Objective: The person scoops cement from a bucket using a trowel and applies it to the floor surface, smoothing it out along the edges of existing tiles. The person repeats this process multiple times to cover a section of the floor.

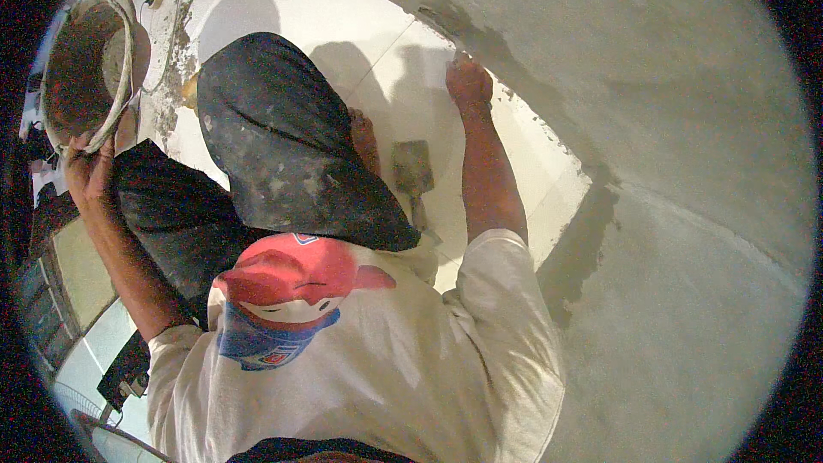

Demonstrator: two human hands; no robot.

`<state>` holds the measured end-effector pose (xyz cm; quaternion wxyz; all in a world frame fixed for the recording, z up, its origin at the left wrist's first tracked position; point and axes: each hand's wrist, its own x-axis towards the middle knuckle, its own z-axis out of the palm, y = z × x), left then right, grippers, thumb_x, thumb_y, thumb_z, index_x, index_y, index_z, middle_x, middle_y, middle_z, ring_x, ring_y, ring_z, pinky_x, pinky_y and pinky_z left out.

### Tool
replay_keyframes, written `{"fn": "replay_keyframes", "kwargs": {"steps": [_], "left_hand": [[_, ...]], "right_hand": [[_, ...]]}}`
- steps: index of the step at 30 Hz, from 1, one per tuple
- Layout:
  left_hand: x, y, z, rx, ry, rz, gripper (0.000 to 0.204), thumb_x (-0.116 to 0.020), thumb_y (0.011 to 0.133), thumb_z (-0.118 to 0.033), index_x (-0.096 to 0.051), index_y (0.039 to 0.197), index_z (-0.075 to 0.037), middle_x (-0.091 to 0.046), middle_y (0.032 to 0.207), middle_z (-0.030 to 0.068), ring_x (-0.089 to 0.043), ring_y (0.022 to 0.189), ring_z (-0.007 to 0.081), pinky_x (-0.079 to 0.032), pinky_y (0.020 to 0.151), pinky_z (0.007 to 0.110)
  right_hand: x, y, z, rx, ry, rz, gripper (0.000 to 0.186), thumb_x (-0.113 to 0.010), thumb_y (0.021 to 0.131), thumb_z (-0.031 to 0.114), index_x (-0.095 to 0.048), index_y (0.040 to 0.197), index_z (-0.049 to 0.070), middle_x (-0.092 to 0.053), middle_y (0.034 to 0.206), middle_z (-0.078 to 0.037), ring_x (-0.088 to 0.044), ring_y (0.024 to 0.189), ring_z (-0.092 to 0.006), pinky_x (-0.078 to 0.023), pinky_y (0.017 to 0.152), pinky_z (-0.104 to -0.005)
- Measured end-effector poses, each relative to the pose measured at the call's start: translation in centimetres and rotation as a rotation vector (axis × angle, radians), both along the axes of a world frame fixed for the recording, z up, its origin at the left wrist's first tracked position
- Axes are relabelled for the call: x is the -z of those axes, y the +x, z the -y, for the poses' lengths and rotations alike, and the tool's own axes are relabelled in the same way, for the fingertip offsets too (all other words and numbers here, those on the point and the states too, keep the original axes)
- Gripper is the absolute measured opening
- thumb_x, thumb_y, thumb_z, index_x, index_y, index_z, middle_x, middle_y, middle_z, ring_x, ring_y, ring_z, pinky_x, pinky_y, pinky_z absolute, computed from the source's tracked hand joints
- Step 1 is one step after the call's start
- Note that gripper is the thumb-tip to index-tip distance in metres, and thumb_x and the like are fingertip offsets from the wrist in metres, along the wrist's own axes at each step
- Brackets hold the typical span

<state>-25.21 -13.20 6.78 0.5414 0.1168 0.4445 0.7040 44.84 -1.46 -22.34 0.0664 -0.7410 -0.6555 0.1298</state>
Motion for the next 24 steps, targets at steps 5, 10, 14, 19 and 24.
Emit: {"fn": "replay_keyframes", "kwargs": {"steps": [5, 10, 14, 19, 24], "left_hand": [[-0.3, 1.3, -0.1, -0.024, 0.026, -0.028, 0.029, -0.055, 0.086, 0.009, -0.054, 0.114, 0.011, -0.064, 0.114, 0.0277, -0.063, 0.111, 0.0438, -0.055, 0.100, 0.059], [0.1, -0.8, 0.9, 0.093, 0.042, 0.085, 0.023, -0.055, 0.087, 0.007, -0.055, 0.110, 0.011, -0.064, 0.109, 0.0263, -0.063, 0.109, 0.0423, -0.055, 0.099, 0.058], [0.8, -2.2, 1.4, 0.009, 0.009, 0.012, 0.017, -0.055, 0.088, 0.006, -0.057, 0.105, 0.009, -0.066, 0.105, 0.0234, -0.064, 0.106, 0.0401, -0.055, 0.098, 0.056], [0.4, -1.1, 0.4, 0.026, -0.039, 0.035, 0.012, -0.056, 0.089, 0.005, -0.058, 0.101, 0.007, -0.066, 0.102, 0.0211, -0.065, 0.102, 0.0377, -0.055, 0.098, 0.057], [-0.6, 2.3, 0.2, -0.044, 0.005, -0.023, 0.012, -0.056, 0.089, 0.006, -0.056, 0.101, 0.006, -0.065, 0.103, 0.0209, -0.065, 0.102, 0.0382, -0.053, 0.100, 0.060]], "right_hand": [[-1.6, -0.7, -0.2, -0.022, 0.115, -0.045, 0.037, -0.062, 0.094, 0.040, -0.065, 0.105, 0.005, -0.070, 0.101, -0.024, -0.067, 0.097, -0.0453, -0.052, 0.085, -0.0546], [-3.0, -0.2, 1.2, 0.033, 0.104, -0.023, 0.039, -0.058, 0.096, 0.042, -0.064, 0.113, 0.007, -0.071, 0.103, -0.021, -0.069, 0.096, -0.0425, -0.055, 0.085, -0.0510], [-2.8, -1.0, 1.8, -0.009, 0.096, -0.064, 0.040, -0.056, 0.097, 0.041, -0.063, 0.115, 0.006, -0.069, 0.103, -0.023, -0.068, 0.099, -0.0418, -0.054, 0.088, -0.0511], [0.1, -3.7, -0.7, -0.042, -0.109, 0.063, 0.041, -0.056, 0.097, 0.039, -0.063, 0.119, 0.005, -0.068, 0.111, -0.020, -0.068, 0.105, -0.0379, -0.054, 0.091, -0.0501], [1.5, -3.7, -1.8, -0.021, -0.001, 0.007, 0.041, -0.056, 0.097, 0.040, -0.063, 0.118, 0.006, -0.069, 0.109, -0.021, -0.068, 0.104, -0.0386, -0.053, 0.093, -0.0494]]}}
